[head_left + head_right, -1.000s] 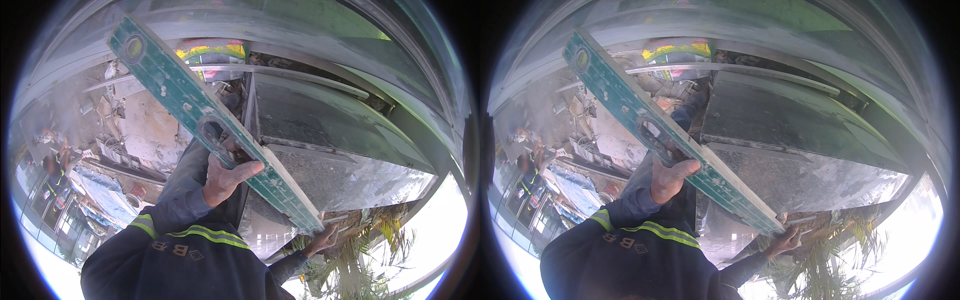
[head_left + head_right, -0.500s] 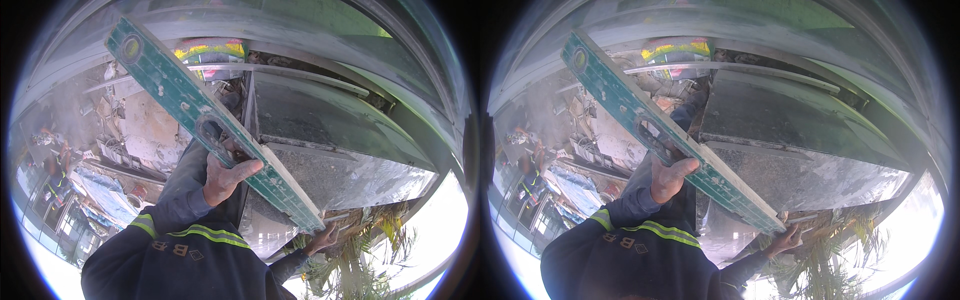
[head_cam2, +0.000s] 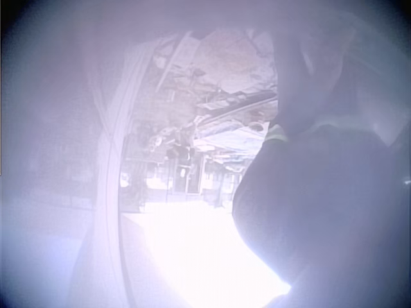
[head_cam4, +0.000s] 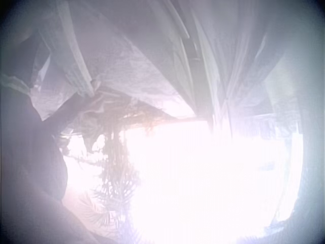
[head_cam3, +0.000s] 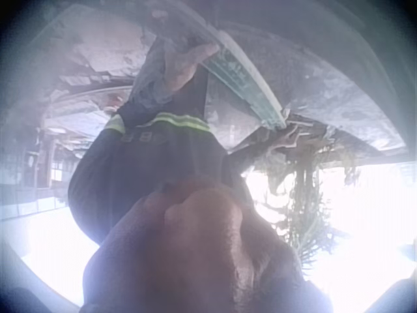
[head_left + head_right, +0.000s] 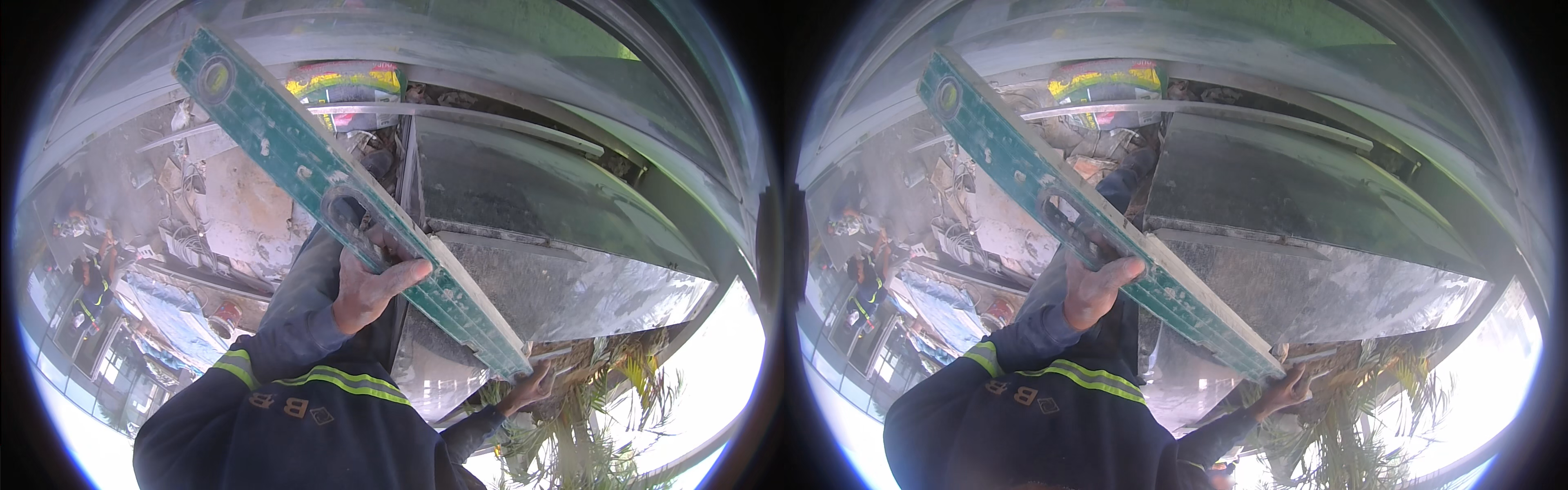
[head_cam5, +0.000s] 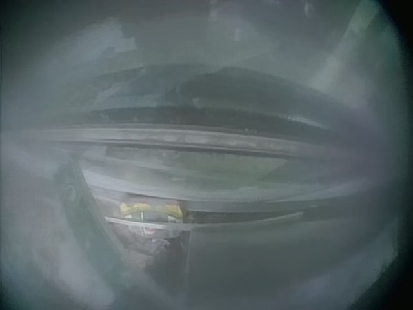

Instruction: The person uses a spirit level and a pencil to measure and mark lines on a large stone tile. They repeatedly reposition the level, draw lines, and adjust the tile's position on a cluttered construction site floor.

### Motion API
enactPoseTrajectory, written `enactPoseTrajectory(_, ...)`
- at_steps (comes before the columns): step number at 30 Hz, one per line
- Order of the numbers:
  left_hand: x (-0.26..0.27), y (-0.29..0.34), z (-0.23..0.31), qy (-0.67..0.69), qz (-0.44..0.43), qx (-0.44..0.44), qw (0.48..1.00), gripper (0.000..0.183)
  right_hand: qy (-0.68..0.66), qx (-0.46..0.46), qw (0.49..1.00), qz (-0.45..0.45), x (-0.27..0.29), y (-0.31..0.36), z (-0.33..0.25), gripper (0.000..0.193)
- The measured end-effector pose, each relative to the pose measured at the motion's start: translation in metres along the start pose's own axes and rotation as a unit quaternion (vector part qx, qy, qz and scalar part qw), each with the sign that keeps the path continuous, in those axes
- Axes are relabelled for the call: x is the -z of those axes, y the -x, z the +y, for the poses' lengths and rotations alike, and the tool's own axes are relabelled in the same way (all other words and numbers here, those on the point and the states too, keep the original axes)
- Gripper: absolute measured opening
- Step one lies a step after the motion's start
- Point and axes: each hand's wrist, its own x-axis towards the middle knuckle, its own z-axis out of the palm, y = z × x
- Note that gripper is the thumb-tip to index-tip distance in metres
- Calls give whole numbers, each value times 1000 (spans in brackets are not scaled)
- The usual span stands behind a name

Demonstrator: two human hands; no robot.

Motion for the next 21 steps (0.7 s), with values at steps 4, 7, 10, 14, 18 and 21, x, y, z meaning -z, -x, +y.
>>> enactPoseTrajectory(4, 6, 1, -5, -19, 8, 6, 1000, 37, 3, -34, 999, -12, 6, 2, 12, 37)
enactPoseTrajectory(7, 6, 1, -16, 11, -8, -19, 1000, 51, -6, -30, 1000, -7, 16, -8, 39, 32)
enactPoseTrajectory(10, 4, 8, -15, -9, -15, -35, 999, 63, 4, 17, 998, 52, 27, -2, 29, 28)
enactPoseTrajectory(14, 7, 23, -18, -68, -37, 3, 997, 73, -39, -11, 995, 93, 40, -2, 18, 24)
enactPoseTrajectory(18, 18, 33, -27, -151, -44, 42, 987, 64, -18, 15, 995, 97, 49, 12, -3, 19)
enactPoseTrajectory(21, 14, 37, -35, -165, 0, 60, 984, 60, 46, 52, 994, 86, 51, 21, 2, 20)
